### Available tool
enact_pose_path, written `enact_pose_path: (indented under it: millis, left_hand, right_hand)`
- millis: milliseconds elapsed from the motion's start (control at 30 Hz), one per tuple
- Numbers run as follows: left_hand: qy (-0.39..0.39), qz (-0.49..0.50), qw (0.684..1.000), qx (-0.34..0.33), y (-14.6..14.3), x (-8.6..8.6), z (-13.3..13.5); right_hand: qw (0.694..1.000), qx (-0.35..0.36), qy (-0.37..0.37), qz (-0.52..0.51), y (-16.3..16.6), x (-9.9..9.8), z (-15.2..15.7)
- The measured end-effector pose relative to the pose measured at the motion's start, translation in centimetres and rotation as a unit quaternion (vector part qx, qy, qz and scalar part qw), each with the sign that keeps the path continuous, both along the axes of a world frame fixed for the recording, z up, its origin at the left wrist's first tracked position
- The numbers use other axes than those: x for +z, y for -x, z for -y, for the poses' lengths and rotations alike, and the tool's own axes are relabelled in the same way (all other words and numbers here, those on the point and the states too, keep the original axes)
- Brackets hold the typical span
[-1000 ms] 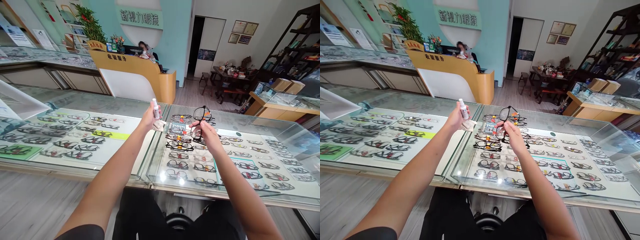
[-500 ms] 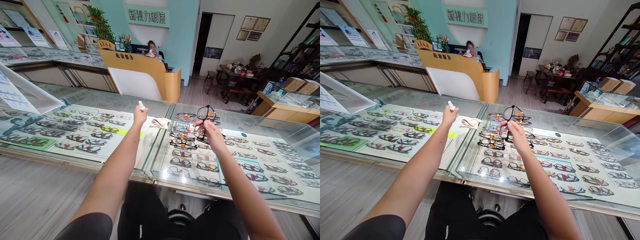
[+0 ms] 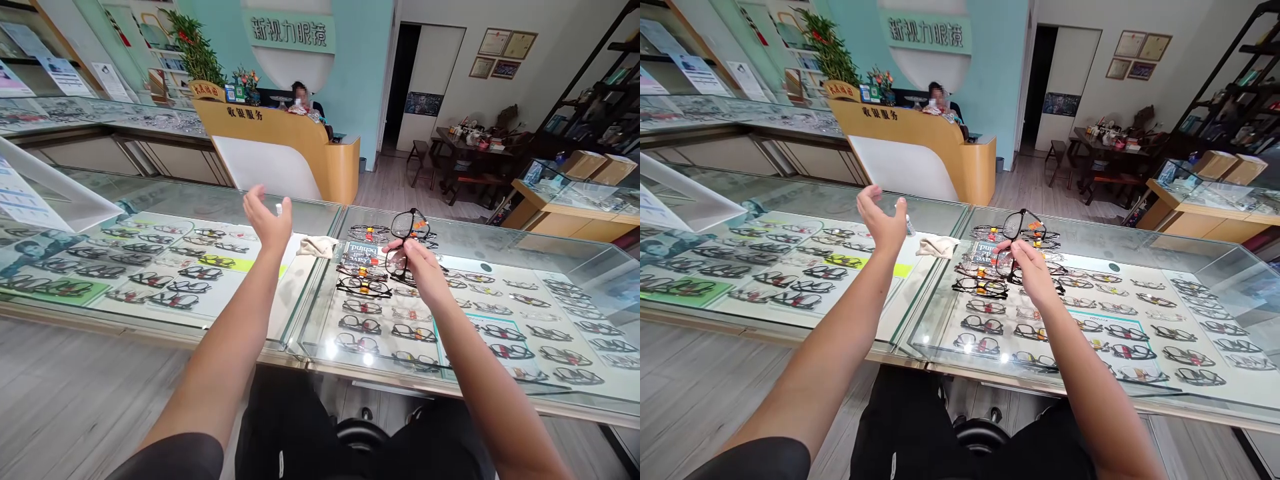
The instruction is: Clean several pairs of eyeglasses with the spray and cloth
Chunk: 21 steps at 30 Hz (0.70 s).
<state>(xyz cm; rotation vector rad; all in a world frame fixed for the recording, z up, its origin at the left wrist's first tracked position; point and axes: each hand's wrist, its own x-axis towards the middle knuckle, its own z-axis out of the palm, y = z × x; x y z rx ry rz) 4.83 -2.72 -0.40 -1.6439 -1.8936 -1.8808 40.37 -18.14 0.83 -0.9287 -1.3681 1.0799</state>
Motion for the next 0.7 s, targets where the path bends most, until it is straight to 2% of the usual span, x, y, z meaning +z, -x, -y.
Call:
enact_pose_path:
  millis: [33, 100, 167, 200, 267, 367, 533, 700]
  left_hand:
    - [0.003, -0.029, 0.998, -0.048, -0.4, 0.7, 0.6]
    - [0.094, -0.113, 0.971, -0.187, -0.8, 1.5, 1.5]
    - [0.223, -0.197, 0.906, -0.301, -0.6, 1.6, 1.8]
    - [0.270, -0.225, 0.876, -0.330, -0.4, 1.4, 1.7]
    - [0.325, -0.245, 0.846, -0.345, 0.0, 0.9, 1.3]
    - [0.353, -0.230, 0.844, -0.333, 0.4, 0.2, 0.5]
    - [0.339, -0.187, 0.867, -0.315, 0.2, 0.2, 0.2]
    - [0.304, -0.097, 0.898, -0.302, -0.2, 0.5, 0.4]
  right_hand:
    - [1.000, 0.000, 0.000, -0.004, 0.0, 0.0, 0.0]
    - [1.000, 0.001, 0.000, -0.008, -0.1, 0.1, 0.0]
    - [1.000, -0.003, 0.003, -0.007, -0.1, 0.1, 0.1]
    - [1.000, -0.006, 0.006, -0.005, -0.1, 0.2, 0.1]
    - [1.000, -0.011, 0.009, -0.003, -0.1, 0.4, 0.2]
    - [1.000, -0.006, 0.011, -0.001, 0.0, 0.7, 0.4]
    - [1.000, -0.005, 0.011, 0.005, 0.0, 0.8, 0.4]
    - [1.000, -0.009, 0.005, 0.005, -0.1, 0.5, 0.2]
